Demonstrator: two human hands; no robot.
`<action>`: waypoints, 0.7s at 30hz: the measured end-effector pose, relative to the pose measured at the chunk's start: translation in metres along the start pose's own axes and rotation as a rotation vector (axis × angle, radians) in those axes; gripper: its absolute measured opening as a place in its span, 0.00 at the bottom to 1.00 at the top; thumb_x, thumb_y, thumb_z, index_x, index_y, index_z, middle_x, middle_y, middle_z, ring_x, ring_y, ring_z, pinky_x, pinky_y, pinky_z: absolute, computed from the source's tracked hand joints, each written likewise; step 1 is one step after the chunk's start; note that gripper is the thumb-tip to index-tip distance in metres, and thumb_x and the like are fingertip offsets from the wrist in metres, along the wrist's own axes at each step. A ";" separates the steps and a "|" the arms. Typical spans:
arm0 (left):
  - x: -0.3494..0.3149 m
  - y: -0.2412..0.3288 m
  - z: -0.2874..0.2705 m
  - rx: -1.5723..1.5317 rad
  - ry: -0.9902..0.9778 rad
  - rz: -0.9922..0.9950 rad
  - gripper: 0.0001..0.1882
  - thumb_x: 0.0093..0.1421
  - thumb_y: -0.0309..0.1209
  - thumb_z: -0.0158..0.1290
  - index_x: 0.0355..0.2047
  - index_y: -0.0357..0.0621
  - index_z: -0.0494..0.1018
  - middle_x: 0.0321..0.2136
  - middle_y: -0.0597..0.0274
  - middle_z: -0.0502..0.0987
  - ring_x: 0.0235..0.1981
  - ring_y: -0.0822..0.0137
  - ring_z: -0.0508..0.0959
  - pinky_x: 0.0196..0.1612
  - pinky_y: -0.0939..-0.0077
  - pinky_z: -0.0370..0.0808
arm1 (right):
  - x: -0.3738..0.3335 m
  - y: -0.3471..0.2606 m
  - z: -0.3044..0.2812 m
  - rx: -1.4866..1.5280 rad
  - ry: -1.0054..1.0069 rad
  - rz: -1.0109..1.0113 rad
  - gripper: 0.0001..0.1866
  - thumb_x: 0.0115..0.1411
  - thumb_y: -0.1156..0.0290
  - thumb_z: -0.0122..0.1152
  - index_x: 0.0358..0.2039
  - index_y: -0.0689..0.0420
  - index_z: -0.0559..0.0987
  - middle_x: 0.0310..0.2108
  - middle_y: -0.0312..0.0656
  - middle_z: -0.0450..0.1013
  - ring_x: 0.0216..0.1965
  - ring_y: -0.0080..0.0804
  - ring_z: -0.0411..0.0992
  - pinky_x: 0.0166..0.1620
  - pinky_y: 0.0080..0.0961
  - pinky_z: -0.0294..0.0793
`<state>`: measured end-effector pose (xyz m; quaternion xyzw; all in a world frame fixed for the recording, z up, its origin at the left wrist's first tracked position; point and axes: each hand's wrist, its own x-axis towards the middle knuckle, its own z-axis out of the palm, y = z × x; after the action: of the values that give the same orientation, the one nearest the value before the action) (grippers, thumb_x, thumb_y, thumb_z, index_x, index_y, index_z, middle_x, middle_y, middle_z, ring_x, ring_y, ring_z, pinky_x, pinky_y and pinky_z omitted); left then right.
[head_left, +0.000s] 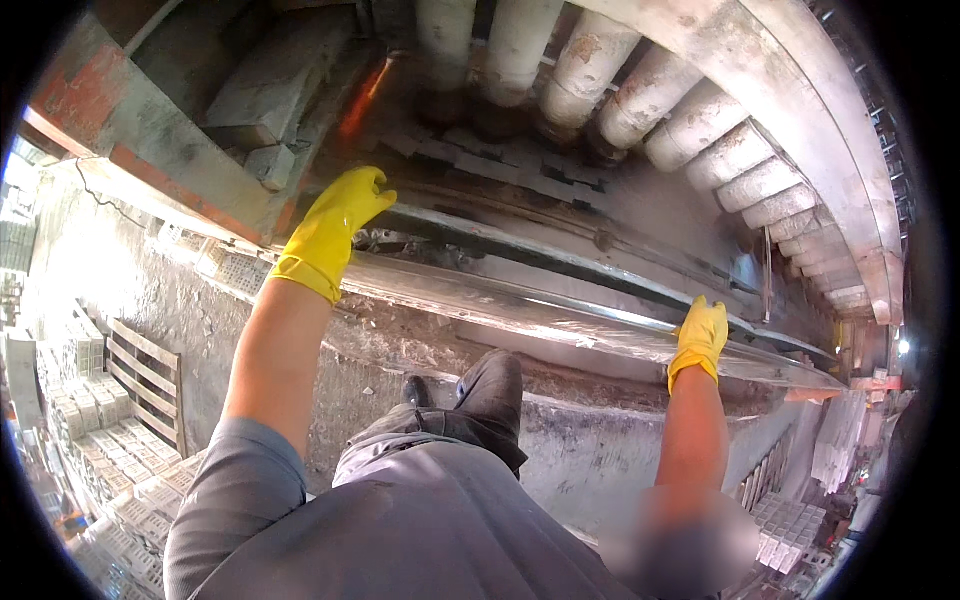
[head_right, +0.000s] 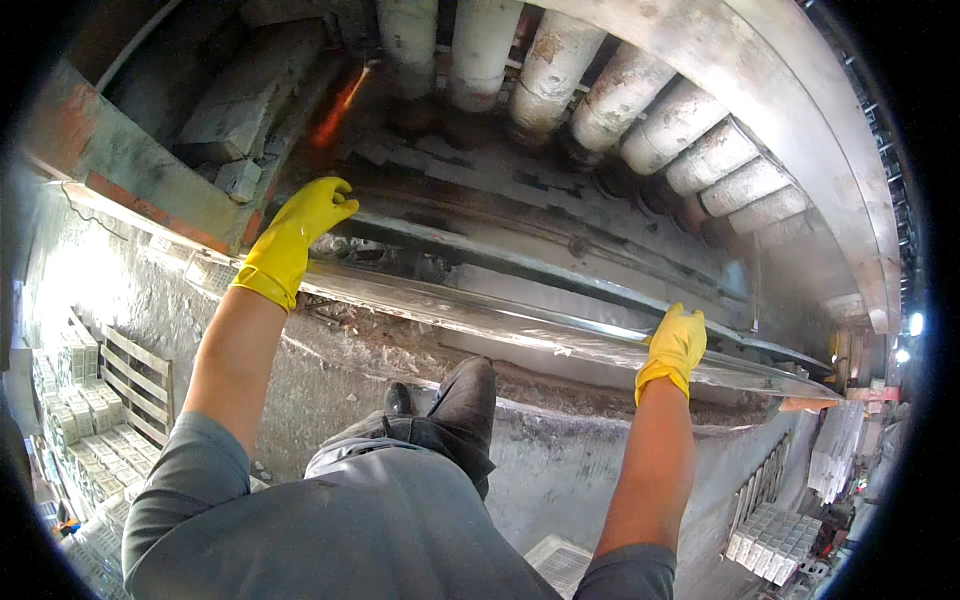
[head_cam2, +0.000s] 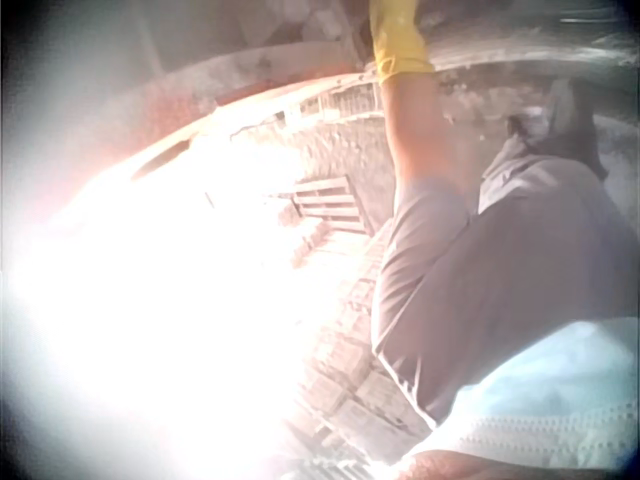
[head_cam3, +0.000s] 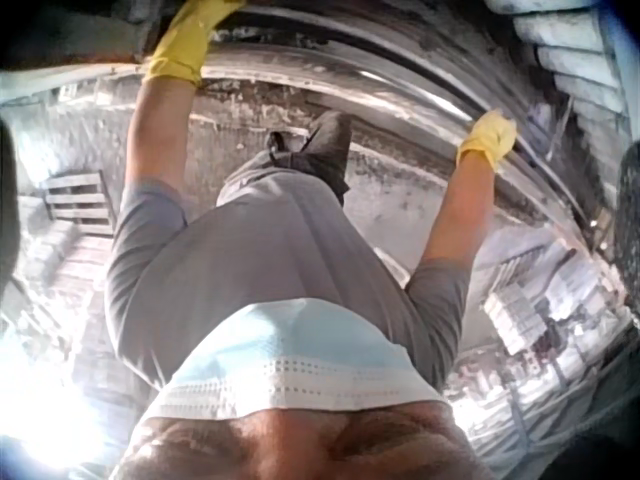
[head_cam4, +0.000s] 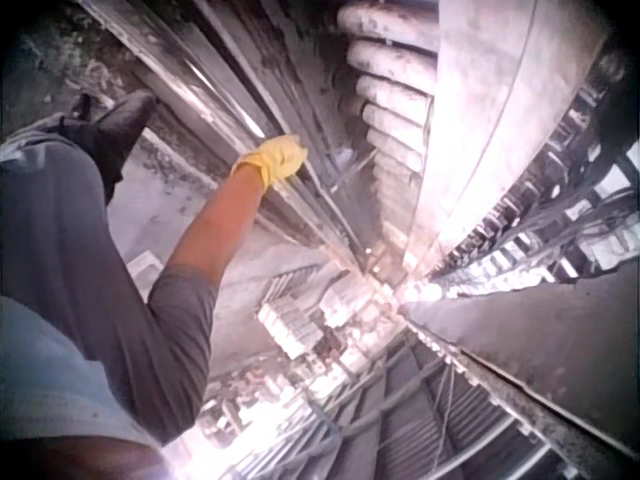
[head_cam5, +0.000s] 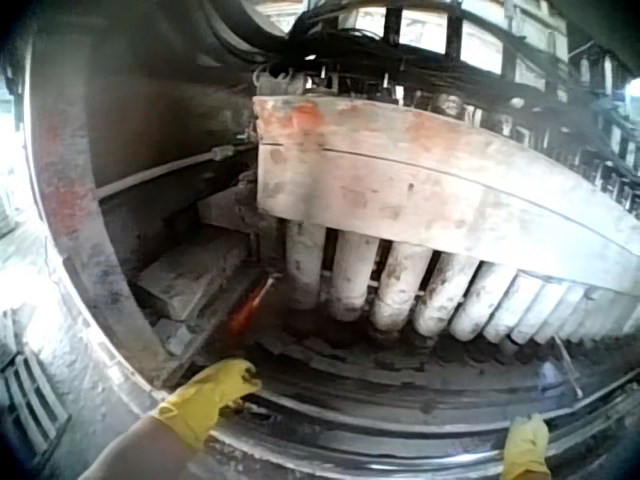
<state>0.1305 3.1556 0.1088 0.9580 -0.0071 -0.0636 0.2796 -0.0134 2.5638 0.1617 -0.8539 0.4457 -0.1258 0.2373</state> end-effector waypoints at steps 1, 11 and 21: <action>0.000 0.000 0.000 -0.004 -0.009 -0.011 0.28 0.61 0.42 0.67 0.57 0.38 0.78 0.48 0.46 0.84 0.50 0.50 0.84 0.54 0.60 0.78 | 0.000 -0.001 0.000 -0.011 0.007 -0.015 0.33 0.70 0.54 0.52 0.66 0.66 0.71 0.44 0.63 0.81 0.27 0.50 0.83 0.31 0.40 0.84; 0.001 0.006 0.000 0.003 -0.044 -0.046 0.29 0.62 0.42 0.67 0.58 0.39 0.77 0.48 0.46 0.85 0.50 0.51 0.84 0.54 0.61 0.79 | 0.006 0.013 0.004 -0.085 0.033 -0.064 0.33 0.70 0.55 0.52 0.65 0.70 0.71 0.44 0.64 0.82 0.30 0.50 0.84 0.42 0.41 0.83; -0.010 0.011 0.001 -0.007 -0.019 -0.033 0.29 0.62 0.43 0.66 0.58 0.40 0.78 0.47 0.47 0.85 0.51 0.52 0.84 0.55 0.61 0.78 | -0.014 0.005 -0.008 0.085 -0.021 0.000 0.33 0.70 0.56 0.52 0.67 0.69 0.70 0.45 0.63 0.81 0.29 0.49 0.83 0.33 0.39 0.83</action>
<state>0.1209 3.1463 0.1150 0.9564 0.0063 -0.0773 0.2816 -0.0286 2.5708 0.1662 -0.8442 0.4377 -0.1357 0.2781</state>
